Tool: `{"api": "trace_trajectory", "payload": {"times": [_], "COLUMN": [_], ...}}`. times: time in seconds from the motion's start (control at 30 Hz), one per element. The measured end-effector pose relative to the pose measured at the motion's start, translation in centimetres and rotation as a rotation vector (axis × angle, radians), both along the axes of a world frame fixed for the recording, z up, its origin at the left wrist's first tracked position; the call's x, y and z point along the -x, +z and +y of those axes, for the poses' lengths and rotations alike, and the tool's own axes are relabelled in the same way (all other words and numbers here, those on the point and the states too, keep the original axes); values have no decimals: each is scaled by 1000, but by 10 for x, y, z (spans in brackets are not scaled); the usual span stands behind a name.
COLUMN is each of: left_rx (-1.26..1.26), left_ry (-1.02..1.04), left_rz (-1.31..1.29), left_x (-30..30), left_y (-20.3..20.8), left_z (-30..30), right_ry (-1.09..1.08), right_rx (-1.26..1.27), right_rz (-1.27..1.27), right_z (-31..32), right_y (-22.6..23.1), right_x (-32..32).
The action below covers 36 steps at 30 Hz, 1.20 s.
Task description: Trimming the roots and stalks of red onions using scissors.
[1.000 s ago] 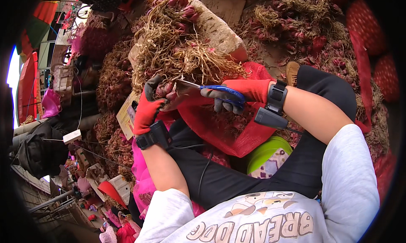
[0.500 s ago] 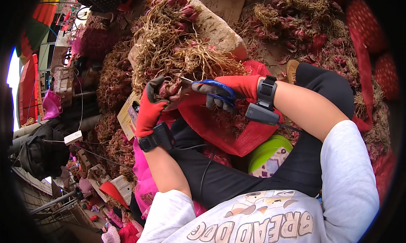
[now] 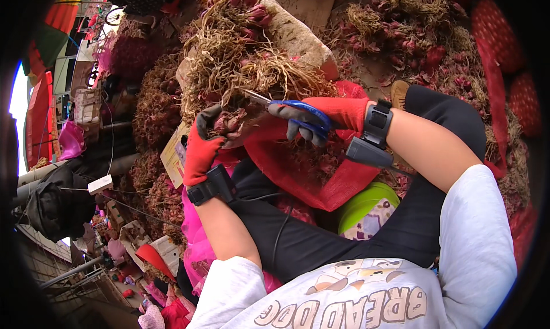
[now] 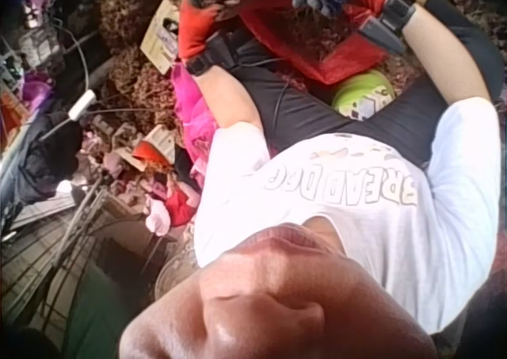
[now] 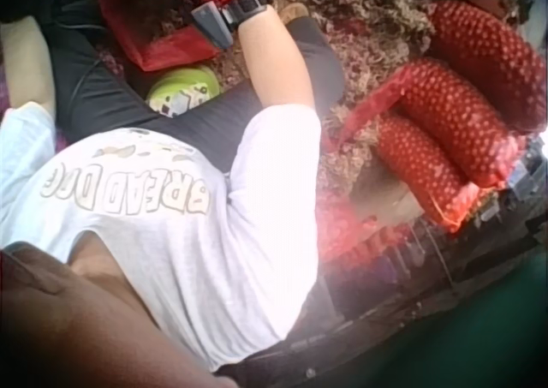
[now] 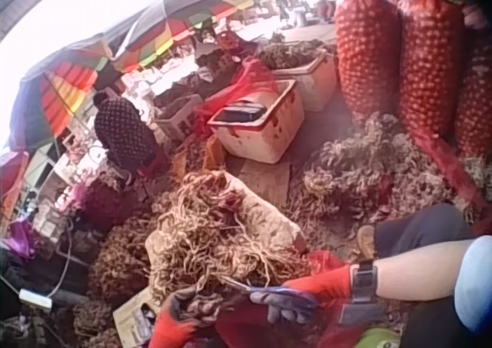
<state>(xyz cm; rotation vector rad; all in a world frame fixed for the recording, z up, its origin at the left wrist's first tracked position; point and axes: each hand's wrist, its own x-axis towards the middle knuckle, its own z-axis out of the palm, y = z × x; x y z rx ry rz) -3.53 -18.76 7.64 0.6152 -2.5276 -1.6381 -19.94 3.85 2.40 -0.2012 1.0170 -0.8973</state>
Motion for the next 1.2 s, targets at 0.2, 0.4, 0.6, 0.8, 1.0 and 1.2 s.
{"api": "trace_trajectory", "payload": {"times": [0.2,0.4,0.6,0.8,1.0,1.2], "left_rx": [-68,-93,99,153,-46,-508], "left_ry": [-52,-40,-123,-154,-70,38], "left_rz": [52,69,106,120,125,109], "left_x": [4,7,13,14,11,15], "left_y": [1,0,-8,-16,-7,-1], "left_z": [10,18,17,15,24,36], "right_ry": [-21,15,-15,-70,-170,-281], "right_rx": [132,43,-9,35,185,160], "right_rz": [-20,59,19,17,-92,376], "right_z": [25,23,17,15,12,14], "right_y": [4,24,18,21,7,36], "right_x": [-16,-15,-21,-24,-14,11]}}
